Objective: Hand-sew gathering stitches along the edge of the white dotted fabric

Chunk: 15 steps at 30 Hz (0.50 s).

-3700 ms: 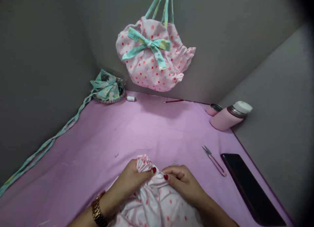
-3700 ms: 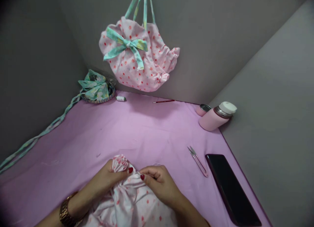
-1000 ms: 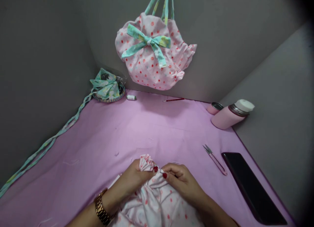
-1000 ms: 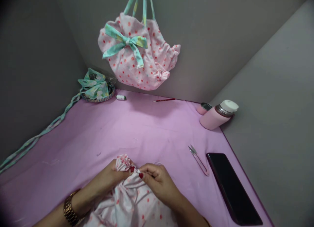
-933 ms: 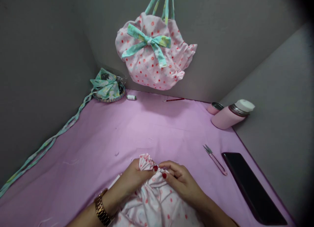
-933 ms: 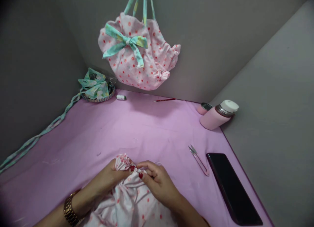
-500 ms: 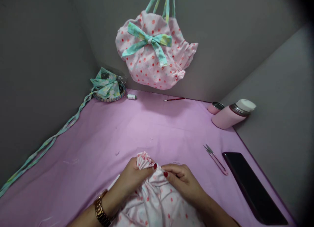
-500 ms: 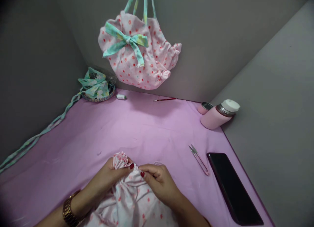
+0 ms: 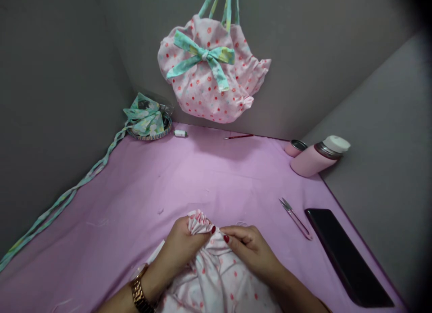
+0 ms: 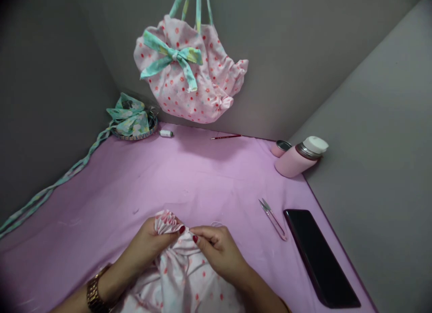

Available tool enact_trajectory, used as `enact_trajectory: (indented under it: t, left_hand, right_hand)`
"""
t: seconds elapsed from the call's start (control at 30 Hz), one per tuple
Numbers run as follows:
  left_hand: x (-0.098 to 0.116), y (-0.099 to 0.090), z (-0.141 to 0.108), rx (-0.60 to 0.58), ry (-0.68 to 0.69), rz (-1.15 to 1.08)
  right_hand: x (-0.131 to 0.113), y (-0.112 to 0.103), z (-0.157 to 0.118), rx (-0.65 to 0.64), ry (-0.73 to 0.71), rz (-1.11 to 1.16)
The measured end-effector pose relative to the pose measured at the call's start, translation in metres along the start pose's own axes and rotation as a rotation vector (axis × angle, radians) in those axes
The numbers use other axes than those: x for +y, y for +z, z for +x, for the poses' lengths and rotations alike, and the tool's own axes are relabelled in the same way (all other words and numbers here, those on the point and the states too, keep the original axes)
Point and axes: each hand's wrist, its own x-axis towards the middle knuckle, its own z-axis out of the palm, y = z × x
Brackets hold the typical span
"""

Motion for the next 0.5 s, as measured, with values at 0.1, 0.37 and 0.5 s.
enact_trajectory:
  t: [0.1, 0.37, 0.5]
  left_hand:
    - [0.000, -0.001, -0.003, 0.040, 0.097, 0.165]
    - [0.008, 0.000, -0.011, 0.106, 0.323, 0.446]
    - [0.008, 0.001, -0.011, 0.115, 0.312, 0.480]
  right_hand:
    - [-0.001, 0.001, 0.000, 0.005, 0.000, -0.042]
    - [0.003, 0.005, -0.001, 0.072, -0.040, -0.159]
    - [0.005, 0.005, -0.001, 0.092, -0.053, -0.176]
